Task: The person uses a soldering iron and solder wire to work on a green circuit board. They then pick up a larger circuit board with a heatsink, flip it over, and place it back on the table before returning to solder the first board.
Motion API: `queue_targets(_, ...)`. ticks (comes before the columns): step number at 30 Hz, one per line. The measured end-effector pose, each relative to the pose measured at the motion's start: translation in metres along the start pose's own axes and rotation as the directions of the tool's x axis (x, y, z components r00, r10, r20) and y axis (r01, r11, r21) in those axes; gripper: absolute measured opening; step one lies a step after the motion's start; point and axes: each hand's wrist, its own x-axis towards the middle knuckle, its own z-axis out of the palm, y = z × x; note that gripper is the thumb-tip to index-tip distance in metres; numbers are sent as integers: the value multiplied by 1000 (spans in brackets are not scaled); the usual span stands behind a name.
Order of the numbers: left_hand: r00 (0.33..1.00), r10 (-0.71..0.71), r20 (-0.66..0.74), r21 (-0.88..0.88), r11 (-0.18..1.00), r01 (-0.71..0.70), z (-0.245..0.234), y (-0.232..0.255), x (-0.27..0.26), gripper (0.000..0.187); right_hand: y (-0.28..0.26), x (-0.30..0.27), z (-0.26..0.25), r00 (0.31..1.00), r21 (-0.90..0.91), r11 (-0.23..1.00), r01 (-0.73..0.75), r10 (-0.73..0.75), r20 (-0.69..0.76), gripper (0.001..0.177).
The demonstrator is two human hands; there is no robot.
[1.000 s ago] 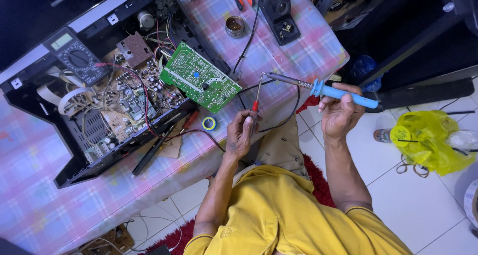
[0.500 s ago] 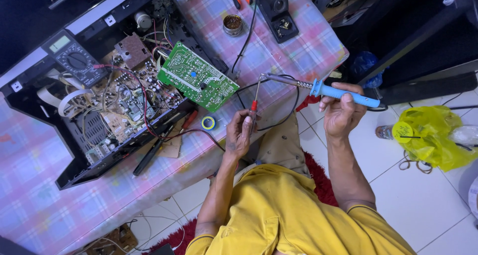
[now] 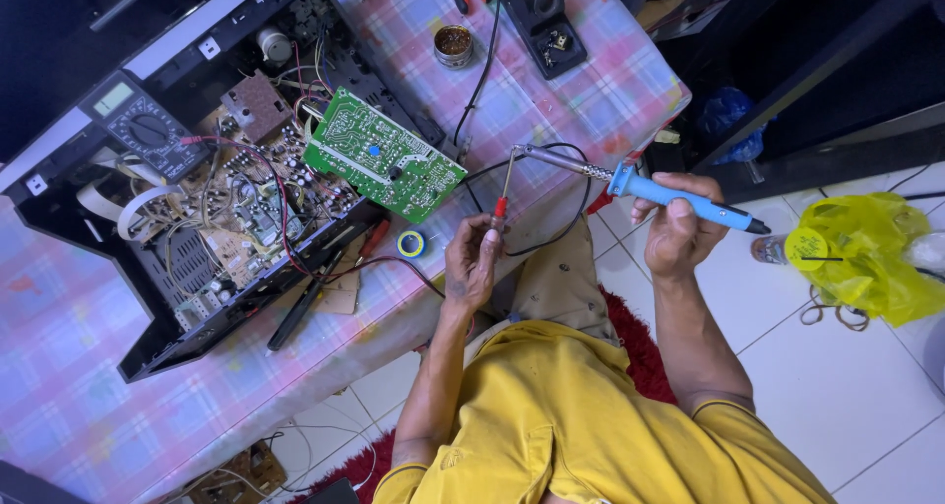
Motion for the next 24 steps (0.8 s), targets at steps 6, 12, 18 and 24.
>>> queue_targets(6, 1000, 15, -10, -6, 1000, -15, 4, 3, 1, 21, -9, -7, -6, 973, -151, 968, 201, -179, 148, 37)
queue_targets(12, 1000, -19, -4, -63, 998, 18, 7, -9, -3, 20, -10, -10, -9, 941, -162, 937, 309, -277, 193, 35)
queue_targets(18, 1000, -10, -7, -39, 999, 10, 8, -2, -1, 21, -15, -6, -2, 944, -125, 948, 292, -264, 196, 31)
queue_targets(24, 1000, 6, 5, -34, 999, -6, 7, -3, 0, 20, -10, -5, -9, 919, -145, 924, 355, -316, 236, 33)
